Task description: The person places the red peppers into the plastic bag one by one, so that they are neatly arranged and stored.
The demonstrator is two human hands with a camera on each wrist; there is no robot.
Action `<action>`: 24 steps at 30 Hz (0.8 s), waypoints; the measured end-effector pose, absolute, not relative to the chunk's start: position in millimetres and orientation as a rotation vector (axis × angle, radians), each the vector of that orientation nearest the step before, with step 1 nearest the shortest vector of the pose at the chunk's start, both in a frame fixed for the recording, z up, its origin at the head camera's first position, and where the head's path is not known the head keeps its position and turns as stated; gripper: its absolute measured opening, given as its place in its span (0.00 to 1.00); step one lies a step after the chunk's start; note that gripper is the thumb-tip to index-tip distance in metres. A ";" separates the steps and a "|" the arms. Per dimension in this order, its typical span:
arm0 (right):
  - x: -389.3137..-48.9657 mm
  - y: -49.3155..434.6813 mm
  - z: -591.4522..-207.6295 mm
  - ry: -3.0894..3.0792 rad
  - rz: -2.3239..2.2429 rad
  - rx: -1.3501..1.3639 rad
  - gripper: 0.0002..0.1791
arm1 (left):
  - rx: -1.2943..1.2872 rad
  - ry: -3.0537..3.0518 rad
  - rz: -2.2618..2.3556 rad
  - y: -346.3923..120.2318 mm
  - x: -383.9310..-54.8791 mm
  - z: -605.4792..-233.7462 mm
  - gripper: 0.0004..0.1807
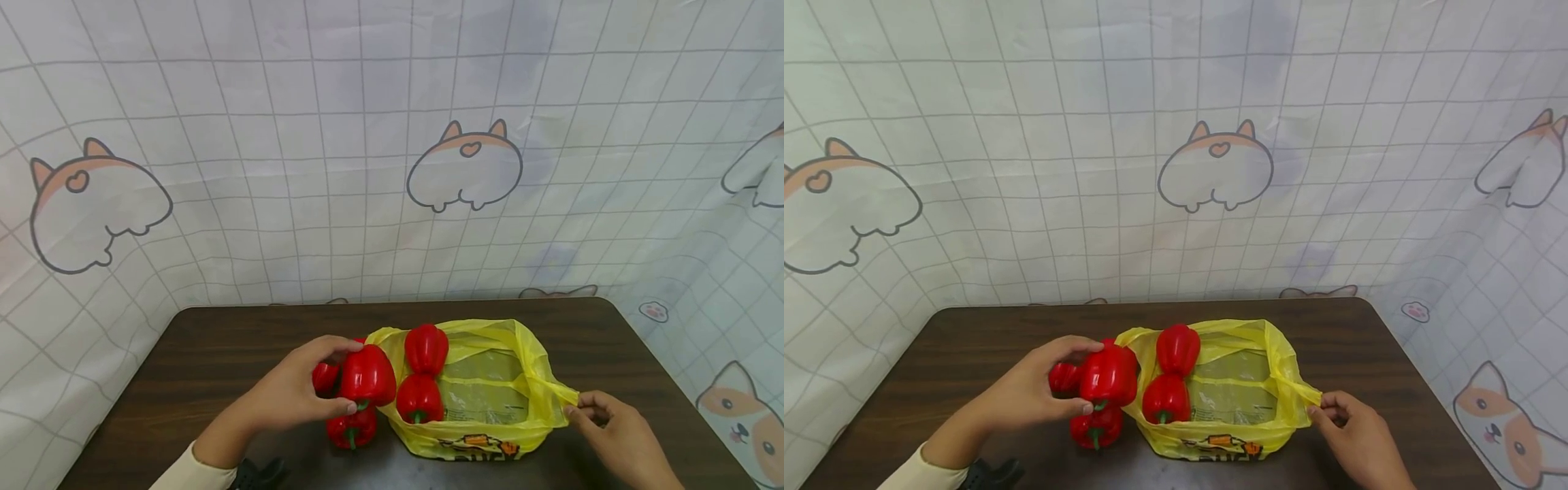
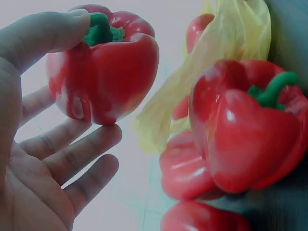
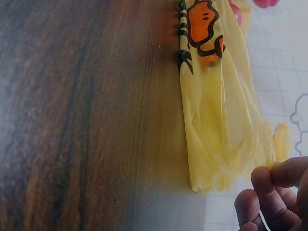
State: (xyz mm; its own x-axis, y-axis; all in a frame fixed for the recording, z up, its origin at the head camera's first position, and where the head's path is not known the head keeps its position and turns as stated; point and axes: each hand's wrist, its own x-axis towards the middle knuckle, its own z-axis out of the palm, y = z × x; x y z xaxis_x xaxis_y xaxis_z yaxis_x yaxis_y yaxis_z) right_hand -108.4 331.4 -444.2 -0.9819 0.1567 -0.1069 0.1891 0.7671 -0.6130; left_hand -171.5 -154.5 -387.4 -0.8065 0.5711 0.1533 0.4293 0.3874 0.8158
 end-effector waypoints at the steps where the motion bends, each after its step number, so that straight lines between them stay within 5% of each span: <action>1: -108.3 331.4 -444.1 2.907 -1.015 0.284 0.33 | 0.915 2.487 1.389 -152.0 -172.0 -387.2 0.38; 24: -110.8 330.5 -445.9 2.901 -1.001 0.299 0.32 | 1.086 2.504 1.301 -104.9 -182.6 -390.3 0.39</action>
